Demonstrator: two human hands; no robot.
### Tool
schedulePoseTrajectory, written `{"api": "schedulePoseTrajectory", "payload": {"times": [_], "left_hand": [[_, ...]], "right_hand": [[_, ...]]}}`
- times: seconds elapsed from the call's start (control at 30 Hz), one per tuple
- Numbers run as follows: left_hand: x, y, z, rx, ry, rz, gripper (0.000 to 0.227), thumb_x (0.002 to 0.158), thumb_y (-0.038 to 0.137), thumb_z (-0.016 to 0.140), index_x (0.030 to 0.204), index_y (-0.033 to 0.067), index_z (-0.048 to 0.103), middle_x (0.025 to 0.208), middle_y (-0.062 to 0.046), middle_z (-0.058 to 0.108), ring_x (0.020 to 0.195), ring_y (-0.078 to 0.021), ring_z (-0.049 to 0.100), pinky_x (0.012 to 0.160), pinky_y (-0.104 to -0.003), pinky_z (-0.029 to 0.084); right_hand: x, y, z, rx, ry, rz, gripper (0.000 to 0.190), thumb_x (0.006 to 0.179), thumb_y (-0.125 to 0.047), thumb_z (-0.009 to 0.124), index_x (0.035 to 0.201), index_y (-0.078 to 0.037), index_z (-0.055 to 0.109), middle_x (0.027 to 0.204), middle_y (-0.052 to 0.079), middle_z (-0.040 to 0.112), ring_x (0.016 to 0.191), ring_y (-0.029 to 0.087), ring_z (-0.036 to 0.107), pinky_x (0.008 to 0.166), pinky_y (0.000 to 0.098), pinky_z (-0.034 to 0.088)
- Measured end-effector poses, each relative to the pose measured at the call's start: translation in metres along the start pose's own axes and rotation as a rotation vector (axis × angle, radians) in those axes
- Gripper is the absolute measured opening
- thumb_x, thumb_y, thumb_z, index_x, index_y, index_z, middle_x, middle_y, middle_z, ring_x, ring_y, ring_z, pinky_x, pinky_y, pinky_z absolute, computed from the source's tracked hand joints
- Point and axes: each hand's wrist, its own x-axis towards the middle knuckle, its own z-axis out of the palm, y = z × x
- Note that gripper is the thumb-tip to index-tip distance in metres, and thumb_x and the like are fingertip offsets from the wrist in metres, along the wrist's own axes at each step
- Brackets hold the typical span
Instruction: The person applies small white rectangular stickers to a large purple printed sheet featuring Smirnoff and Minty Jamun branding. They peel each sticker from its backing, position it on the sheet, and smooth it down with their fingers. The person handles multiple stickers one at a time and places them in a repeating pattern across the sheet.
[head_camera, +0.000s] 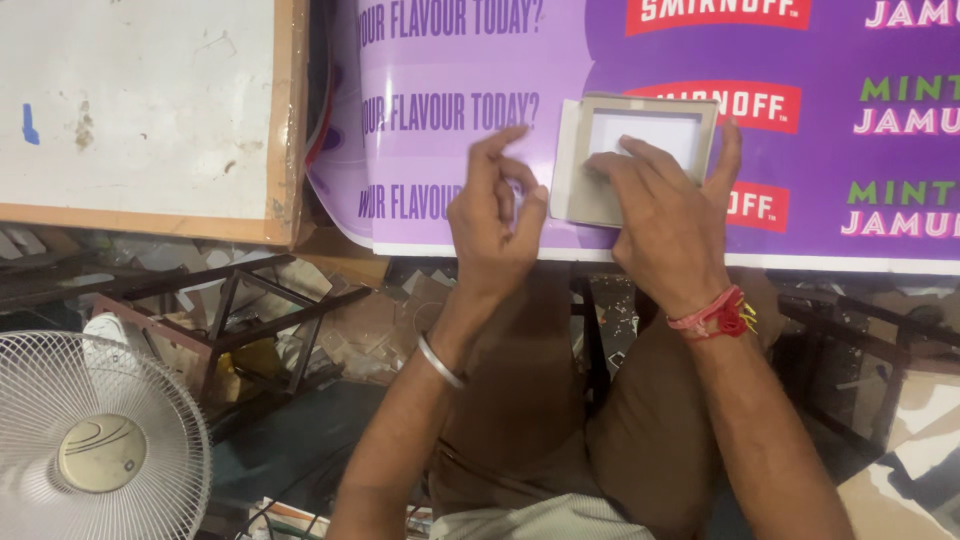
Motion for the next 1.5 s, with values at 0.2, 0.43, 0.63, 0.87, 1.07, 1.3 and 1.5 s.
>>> {"api": "schedulePoseTrajectory", "payload": {"times": [0.2, 0.43, 0.63, 0.87, 1.07, 1.3, 1.5], "left_hand": [[0.025, -0.007, 0.003, 0.183, -0.109, 0.346, 0.074, 0.097, 0.025, 0.065, 0.160, 0.0108, 0.028, 0.146, -0.013, 0.064, 0.138, -0.0285, 0.058, 0.117, -0.041, 0.049], [0.040, -0.008, 0.021, 0.046, -0.194, 0.167, 0.073, 0.112, 0.046, 0.050, 0.165, 0.0087, 0.017, 0.159, -0.018, 0.049, 0.146, -0.0282, 0.056, 0.124, -0.048, 0.043], [0.039, -0.014, 0.027, -0.079, -0.199, 0.116, 0.081, 0.113, 0.048, 0.047, 0.168, 0.0045, 0.009, 0.175, -0.024, 0.023, 0.150, -0.0337, 0.057, 0.135, -0.055, 0.029], [0.017, 0.000, 0.026, -0.430, -0.213, -0.084, 0.092, 0.108, 0.045, 0.053, 0.167, -0.0010, -0.001, 0.167, -0.034, 0.026, 0.156, -0.0387, 0.039, 0.126, -0.052, 0.039], [0.002, 0.005, 0.020, -0.403, -0.097, -0.196, 0.096, 0.100, 0.042, 0.059, 0.167, -0.0013, 0.005, 0.153, -0.037, 0.054, 0.124, -0.0337, 0.059, 0.108, -0.043, 0.048], [-0.010, 0.014, 0.024, -0.395, -0.078, -0.249, 0.105, 0.096, 0.034, 0.069, 0.164, -0.0005, -0.003, 0.157, -0.040, 0.035, 0.113, -0.0244, 0.061, 0.097, -0.037, 0.055], [0.007, 0.021, 0.019, -0.655, -0.141, -0.366, 0.104, 0.097, 0.035, 0.067, 0.164, 0.0009, -0.004, 0.152, -0.039, 0.044, 0.139, -0.0369, 0.054, 0.115, -0.042, 0.046]], "right_hand": [[0.005, -0.002, -0.007, 0.131, -0.014, 0.004, 0.041, 0.085, 0.012, 0.062, 0.118, -0.013, 0.069, 0.118, 0.004, 0.074, 0.129, 0.025, 0.065, 0.121, 0.0596, 0.032], [0.006, -0.002, -0.010, 0.139, -0.011, 0.008, 0.042, 0.084, 0.012, 0.059, 0.117, -0.011, 0.073, 0.123, 0.005, 0.074, 0.131, 0.025, 0.063, 0.113, 0.0533, 0.045], [0.006, -0.001, -0.008, 0.145, 0.004, 0.003, 0.043, 0.083, 0.013, 0.059, 0.114, -0.012, 0.074, 0.121, 0.006, 0.075, 0.130, 0.025, 0.065, 0.113, 0.0538, 0.045], [0.005, -0.001, -0.006, 0.167, 0.027, 0.029, 0.043, 0.080, 0.011, 0.061, 0.112, -0.013, 0.075, 0.117, 0.010, 0.075, 0.123, 0.027, 0.068, 0.112, 0.0545, 0.047], [0.007, -0.003, -0.008, 0.164, 0.028, 0.038, 0.040, 0.083, 0.009, 0.064, 0.114, -0.014, 0.074, 0.119, 0.012, 0.075, 0.120, 0.028, 0.069, 0.111, 0.0553, 0.048], [0.008, -0.006, -0.013, 0.177, 0.017, 0.005, 0.045, 0.085, 0.009, 0.063, 0.126, -0.006, 0.071, 0.116, 0.012, 0.072, 0.113, 0.033, 0.067, 0.106, 0.0532, 0.050], [0.010, -0.008, -0.015, 0.192, 0.027, 0.000, 0.045, 0.084, 0.008, 0.063, 0.125, -0.008, 0.072, 0.117, 0.012, 0.072, 0.113, 0.033, 0.066, 0.102, 0.0503, 0.050]]}}
